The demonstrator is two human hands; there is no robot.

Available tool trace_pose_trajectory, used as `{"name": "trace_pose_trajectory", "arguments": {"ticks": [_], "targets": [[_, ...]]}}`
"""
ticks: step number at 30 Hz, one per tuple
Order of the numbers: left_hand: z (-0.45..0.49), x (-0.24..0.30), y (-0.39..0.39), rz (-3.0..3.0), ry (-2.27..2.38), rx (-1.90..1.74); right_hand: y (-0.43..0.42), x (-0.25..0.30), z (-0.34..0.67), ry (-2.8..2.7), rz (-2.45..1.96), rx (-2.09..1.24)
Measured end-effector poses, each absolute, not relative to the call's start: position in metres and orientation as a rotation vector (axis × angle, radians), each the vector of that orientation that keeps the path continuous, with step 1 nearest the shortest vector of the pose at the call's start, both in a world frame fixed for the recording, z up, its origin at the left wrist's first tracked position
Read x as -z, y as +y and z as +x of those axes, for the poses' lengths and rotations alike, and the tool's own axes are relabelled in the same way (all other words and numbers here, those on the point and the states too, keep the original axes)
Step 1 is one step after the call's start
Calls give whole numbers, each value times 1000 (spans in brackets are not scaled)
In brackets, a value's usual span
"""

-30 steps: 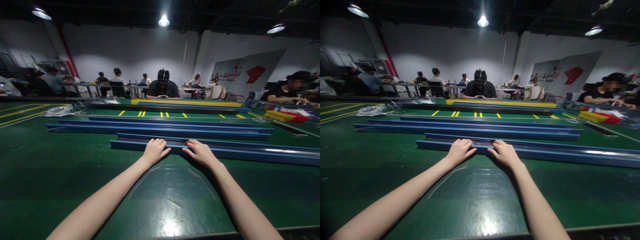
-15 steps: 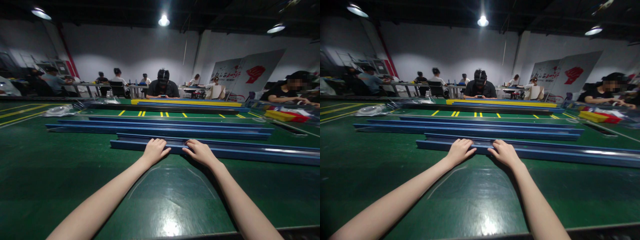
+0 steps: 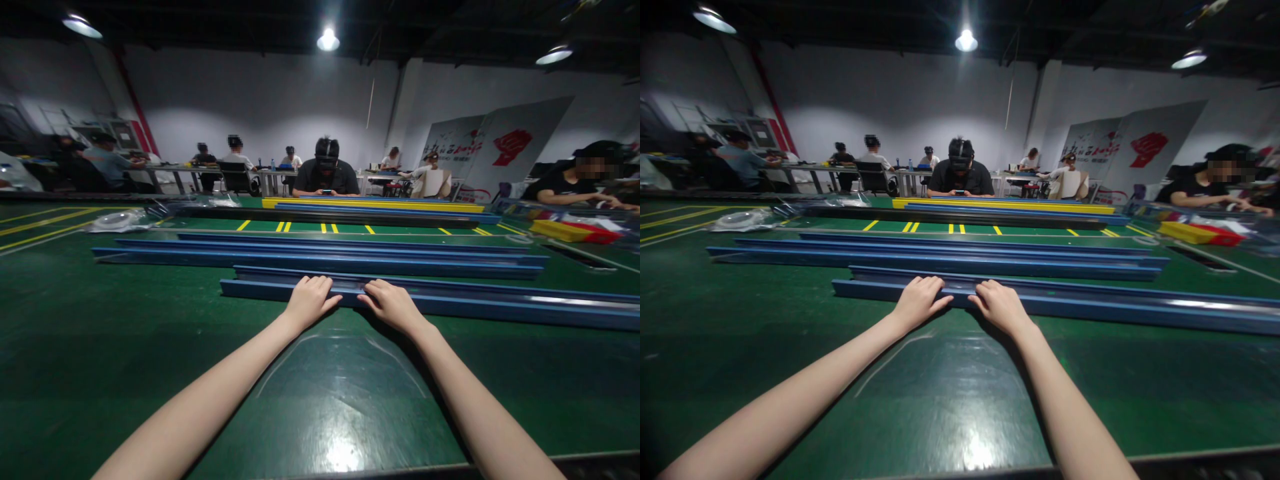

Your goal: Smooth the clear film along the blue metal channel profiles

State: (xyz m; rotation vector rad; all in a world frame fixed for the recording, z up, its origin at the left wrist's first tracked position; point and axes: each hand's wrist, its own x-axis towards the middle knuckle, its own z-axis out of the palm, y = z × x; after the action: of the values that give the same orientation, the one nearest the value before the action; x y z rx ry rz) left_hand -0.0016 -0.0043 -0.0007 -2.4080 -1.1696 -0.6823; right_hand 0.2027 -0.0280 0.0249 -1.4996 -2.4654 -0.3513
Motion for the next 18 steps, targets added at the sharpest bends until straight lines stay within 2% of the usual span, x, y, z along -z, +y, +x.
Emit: {"name": "trace_pose_trajectory", "arguments": {"ticks": [8,18], "targets": [[-1,-3,-7,-2353,-1238,749,-26,-24,204,-2440,-1521,284],[-1,-3,-7,-2279,-1291,728,-25,-27,208,-2369,-1503,404]]}}
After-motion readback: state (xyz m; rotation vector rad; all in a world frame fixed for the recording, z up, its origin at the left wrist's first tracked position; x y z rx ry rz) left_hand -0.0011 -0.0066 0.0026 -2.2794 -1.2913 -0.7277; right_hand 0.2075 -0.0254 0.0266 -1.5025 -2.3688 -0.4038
